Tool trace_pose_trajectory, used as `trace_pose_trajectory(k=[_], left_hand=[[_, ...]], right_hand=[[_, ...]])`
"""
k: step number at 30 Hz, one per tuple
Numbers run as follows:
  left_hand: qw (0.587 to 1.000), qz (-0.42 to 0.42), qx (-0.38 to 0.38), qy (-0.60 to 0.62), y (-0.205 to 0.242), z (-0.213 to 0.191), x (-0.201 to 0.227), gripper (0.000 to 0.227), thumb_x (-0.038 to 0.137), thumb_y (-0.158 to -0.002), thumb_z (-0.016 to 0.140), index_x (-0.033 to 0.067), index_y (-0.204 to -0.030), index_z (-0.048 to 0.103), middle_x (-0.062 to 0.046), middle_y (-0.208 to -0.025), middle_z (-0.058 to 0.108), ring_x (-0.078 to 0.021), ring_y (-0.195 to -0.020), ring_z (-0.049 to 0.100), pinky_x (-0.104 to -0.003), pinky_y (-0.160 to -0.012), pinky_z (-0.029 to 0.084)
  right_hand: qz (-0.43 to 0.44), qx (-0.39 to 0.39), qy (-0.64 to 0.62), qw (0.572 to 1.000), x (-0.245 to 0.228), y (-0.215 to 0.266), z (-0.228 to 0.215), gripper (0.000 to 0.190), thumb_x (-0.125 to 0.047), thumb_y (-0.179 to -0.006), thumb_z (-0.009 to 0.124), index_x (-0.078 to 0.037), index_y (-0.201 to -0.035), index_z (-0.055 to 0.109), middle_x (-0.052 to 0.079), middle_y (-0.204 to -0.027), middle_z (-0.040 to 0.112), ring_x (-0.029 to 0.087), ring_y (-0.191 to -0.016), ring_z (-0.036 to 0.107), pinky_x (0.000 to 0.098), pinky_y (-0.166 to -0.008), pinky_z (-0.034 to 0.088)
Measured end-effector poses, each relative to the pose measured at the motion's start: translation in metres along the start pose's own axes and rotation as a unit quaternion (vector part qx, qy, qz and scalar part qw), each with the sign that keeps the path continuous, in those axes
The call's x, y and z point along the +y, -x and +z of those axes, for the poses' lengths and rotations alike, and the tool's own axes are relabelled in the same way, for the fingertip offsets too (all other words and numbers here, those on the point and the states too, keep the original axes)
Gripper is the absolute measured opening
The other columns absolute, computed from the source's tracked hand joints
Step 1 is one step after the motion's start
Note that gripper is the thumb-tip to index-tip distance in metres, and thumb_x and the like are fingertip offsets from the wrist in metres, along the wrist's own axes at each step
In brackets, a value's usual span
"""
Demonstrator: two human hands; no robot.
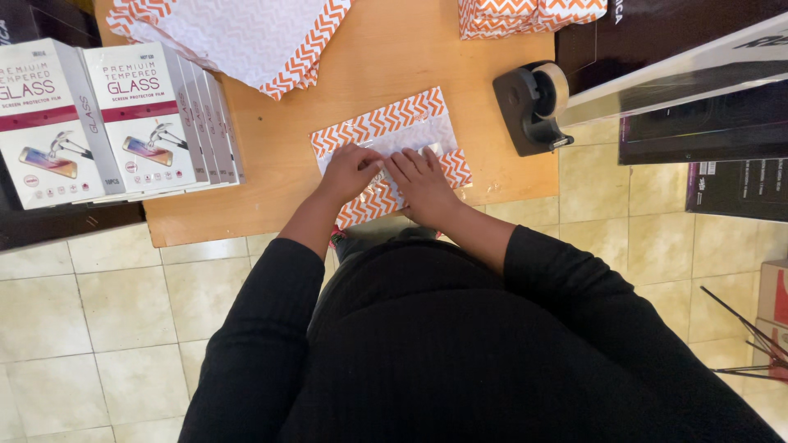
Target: The person wraps small boxes of tempered glass screen protectors in patterned paper. They fold the paper around each box, tuck the ends, and place the finished packages on a stack. The process is repeated for multiple items.
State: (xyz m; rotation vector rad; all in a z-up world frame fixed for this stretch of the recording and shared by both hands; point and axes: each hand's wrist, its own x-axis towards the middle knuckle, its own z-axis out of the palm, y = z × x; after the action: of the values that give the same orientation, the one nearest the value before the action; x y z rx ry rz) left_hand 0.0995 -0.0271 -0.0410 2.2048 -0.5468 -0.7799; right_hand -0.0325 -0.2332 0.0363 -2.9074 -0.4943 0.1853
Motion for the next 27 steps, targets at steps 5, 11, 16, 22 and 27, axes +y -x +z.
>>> trace_pose_trajectory(k=[5,11,16,22,27], left_hand=[[0.999,-0.039,0.000,-0.010,-0.029,0.023,-0.029,0.025,0.037,-0.112,0.066,0.0358,-0.130,0.084,-0.004,-0.126,0.073,-0.0329,-0.135,0.066,-0.046,-0.123,0.050],[0.993,-0.075,0.020,-0.084,-0.054,0.026,-0.029,0.032,0.050,-0.108,0.066,0.0291,-0.123,0.085,-0.010,-0.124,0.079,-0.0384,-0.131,0.072,-0.052,-0.115,0.058],[0.950,-0.054,0.115,-0.286,-0.018,-0.029,0.063,0.052,0.043,-0.104,0.077,0.0165,-0.146,0.061,-0.011,-0.145,0.058,-0.0367,-0.144,0.051,-0.051,-0.118,0.047],[0.936,-0.014,0.118,-0.333,-0.057,-0.025,0.030,0.025,0.043,-0.104,0.074,0.0293,-0.124,0.081,0.000,-0.121,0.075,-0.0300,-0.135,0.064,-0.057,-0.125,0.030],[0.972,0.057,0.054,-0.223,-0.004,-0.040,0.070,0.023,0.037,-0.103,0.076,0.0178,-0.116,0.080,-0.013,-0.126,0.071,-0.0462,-0.112,0.078,-0.057,-0.096,0.063]], right_hand=[[-0.002,0.002,0.000,1.000,-0.008,0.009,0.011,0.117,-0.023,-0.068,0.086,-0.002,-0.175,0.042,0.019,-0.166,0.051,0.043,-0.157,0.046,0.0690,-0.132,0.032],[0.000,0.010,0.014,1.000,-0.009,0.007,0.004,0.116,-0.022,-0.071,0.092,-0.005,-0.176,0.044,0.018,-0.165,0.053,0.044,-0.156,0.048,0.0721,-0.132,0.033],[-0.015,-0.029,0.024,0.999,-0.002,0.007,0.012,0.120,-0.026,-0.068,0.098,-0.005,-0.174,0.046,0.020,-0.168,0.051,0.046,-0.157,0.046,0.0755,-0.131,0.032],[-0.012,-0.050,-0.008,0.999,-0.003,0.009,-0.007,0.116,-0.027,-0.072,0.101,-0.006,-0.172,0.048,0.019,-0.168,0.049,0.046,-0.160,0.041,0.0767,-0.133,0.030],[-0.031,-0.063,-0.018,0.997,0.006,0.010,-0.019,0.105,-0.036,-0.075,0.096,-0.009,-0.168,0.054,0.019,-0.166,0.046,0.047,-0.159,0.040,0.0760,-0.128,0.036]])
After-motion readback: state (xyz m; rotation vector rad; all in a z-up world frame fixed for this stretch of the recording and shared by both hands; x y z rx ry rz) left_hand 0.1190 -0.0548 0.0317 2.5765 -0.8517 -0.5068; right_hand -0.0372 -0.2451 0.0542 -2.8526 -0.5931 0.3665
